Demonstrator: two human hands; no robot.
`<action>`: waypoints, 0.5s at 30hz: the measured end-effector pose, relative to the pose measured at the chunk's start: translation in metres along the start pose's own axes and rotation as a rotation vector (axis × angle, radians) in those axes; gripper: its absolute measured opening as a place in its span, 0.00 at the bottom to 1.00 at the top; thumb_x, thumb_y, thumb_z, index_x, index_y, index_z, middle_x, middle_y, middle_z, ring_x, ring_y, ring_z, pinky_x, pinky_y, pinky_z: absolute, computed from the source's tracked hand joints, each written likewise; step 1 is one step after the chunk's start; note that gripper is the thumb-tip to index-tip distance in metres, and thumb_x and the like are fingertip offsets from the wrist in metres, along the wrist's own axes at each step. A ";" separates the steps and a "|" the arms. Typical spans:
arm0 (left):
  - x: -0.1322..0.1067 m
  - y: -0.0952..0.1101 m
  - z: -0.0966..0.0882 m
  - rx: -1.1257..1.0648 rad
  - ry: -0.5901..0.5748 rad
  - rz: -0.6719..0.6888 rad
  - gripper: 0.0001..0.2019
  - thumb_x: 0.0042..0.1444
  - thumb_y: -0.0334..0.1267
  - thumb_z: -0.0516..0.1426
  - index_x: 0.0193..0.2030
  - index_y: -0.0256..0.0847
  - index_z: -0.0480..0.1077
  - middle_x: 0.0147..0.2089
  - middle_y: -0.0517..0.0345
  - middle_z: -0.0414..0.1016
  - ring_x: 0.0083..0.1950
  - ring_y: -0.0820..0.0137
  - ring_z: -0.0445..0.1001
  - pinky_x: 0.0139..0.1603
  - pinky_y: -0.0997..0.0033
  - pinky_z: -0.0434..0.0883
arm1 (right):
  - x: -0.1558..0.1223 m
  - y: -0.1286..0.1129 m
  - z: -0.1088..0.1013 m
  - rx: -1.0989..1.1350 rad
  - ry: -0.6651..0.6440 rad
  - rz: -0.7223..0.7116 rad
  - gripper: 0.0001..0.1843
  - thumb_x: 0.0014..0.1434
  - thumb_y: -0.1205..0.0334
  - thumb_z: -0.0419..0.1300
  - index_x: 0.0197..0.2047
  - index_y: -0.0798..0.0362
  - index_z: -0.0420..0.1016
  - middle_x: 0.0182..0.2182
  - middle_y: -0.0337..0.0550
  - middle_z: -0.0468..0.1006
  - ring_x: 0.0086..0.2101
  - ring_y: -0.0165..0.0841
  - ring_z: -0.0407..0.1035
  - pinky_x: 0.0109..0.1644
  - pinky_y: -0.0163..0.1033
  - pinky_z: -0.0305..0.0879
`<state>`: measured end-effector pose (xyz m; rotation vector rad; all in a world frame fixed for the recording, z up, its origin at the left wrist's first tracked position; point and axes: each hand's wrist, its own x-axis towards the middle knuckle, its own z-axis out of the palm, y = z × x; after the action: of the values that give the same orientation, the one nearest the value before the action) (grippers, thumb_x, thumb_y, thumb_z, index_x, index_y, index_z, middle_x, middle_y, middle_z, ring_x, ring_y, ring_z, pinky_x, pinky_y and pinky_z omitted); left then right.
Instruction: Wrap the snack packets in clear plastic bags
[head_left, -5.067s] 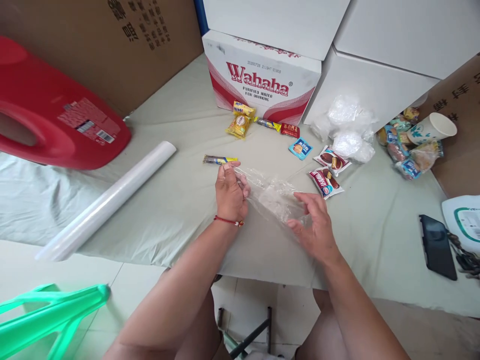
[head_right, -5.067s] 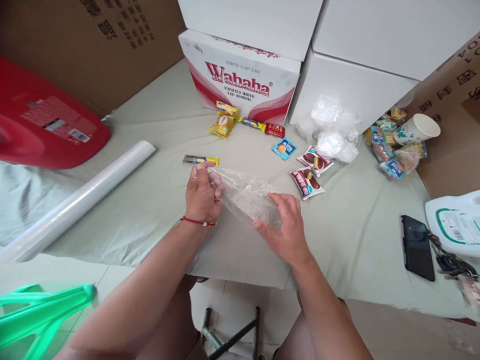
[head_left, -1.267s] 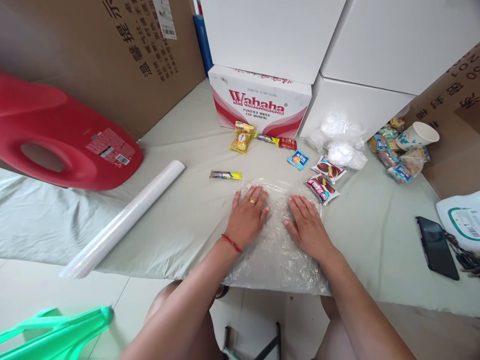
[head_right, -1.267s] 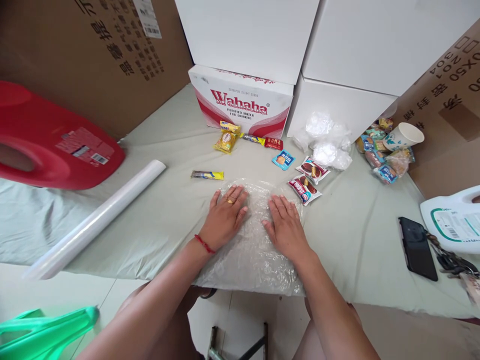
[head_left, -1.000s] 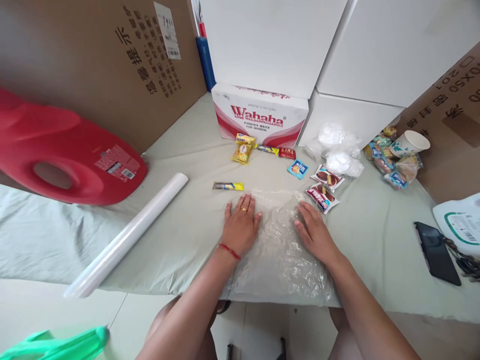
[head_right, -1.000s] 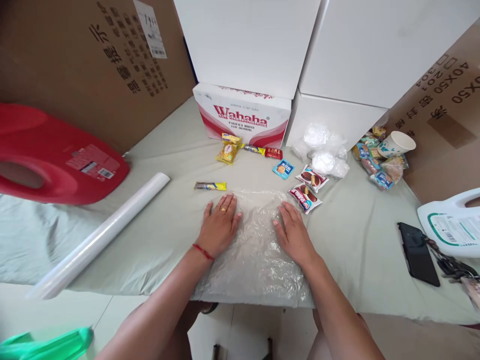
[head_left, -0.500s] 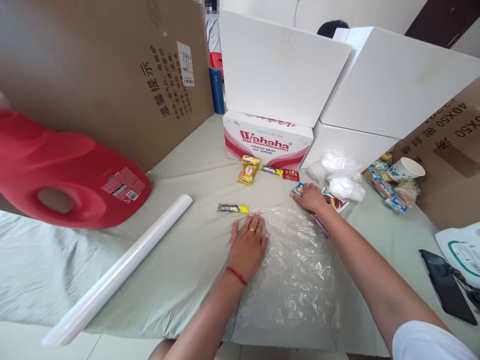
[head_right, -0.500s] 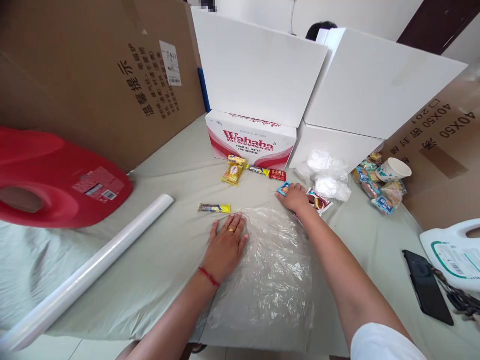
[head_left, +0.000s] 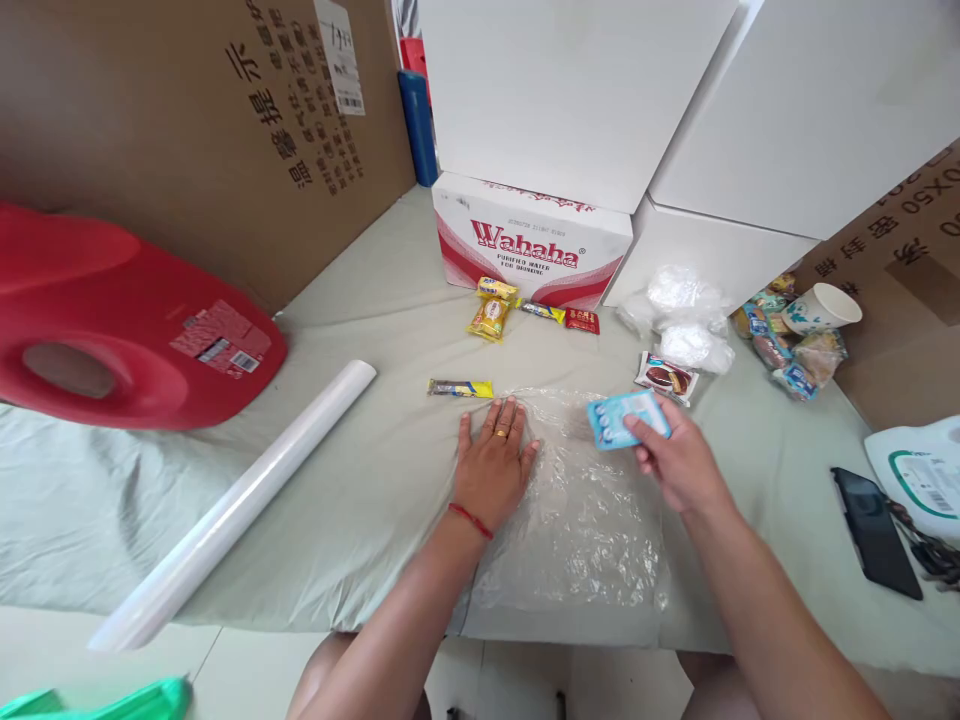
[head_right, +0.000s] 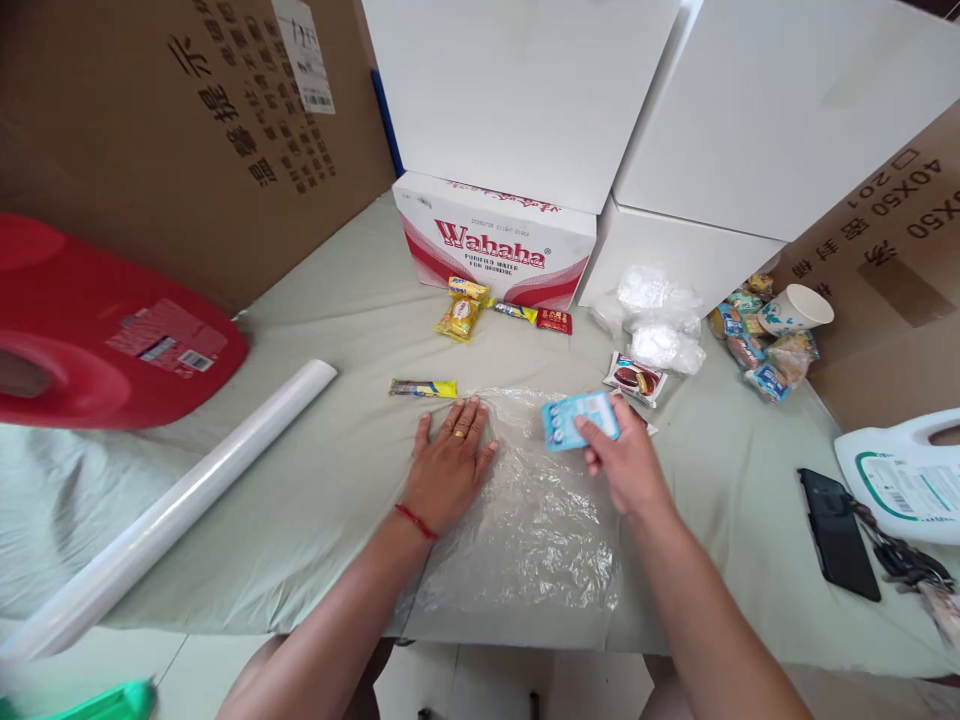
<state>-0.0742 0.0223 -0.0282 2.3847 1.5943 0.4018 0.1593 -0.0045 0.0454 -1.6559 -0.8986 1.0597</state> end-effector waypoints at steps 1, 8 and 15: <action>-0.001 0.000 0.000 0.005 -0.004 -0.001 0.28 0.73 0.47 0.44 0.77 0.45 0.58 0.79 0.48 0.55 0.80 0.54 0.53 0.78 0.31 0.42 | -0.016 0.008 0.009 0.050 -0.012 0.047 0.37 0.48 0.43 0.73 0.57 0.48 0.69 0.29 0.33 0.74 0.20 0.29 0.63 0.18 0.34 0.58; -0.005 0.000 -0.005 0.038 -0.048 -0.012 0.27 0.74 0.45 0.42 0.76 0.45 0.59 0.80 0.49 0.51 0.80 0.53 0.51 0.76 0.26 0.46 | -0.060 0.051 0.022 -0.477 -0.112 -0.025 0.40 0.63 0.38 0.59 0.71 0.52 0.64 0.23 0.37 0.76 0.23 0.39 0.73 0.28 0.42 0.68; -0.006 -0.002 -0.005 0.031 -0.050 -0.004 0.27 0.74 0.46 0.44 0.75 0.47 0.60 0.80 0.49 0.51 0.81 0.53 0.51 0.76 0.26 0.44 | -0.056 0.034 0.013 -0.912 -0.103 -0.563 0.22 0.71 0.49 0.55 0.59 0.50 0.79 0.48 0.53 0.81 0.47 0.45 0.75 0.52 0.50 0.74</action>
<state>-0.0794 0.0179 -0.0247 2.3941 1.5943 0.3159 0.1301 -0.0610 0.0238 -1.8509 -1.9674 0.3315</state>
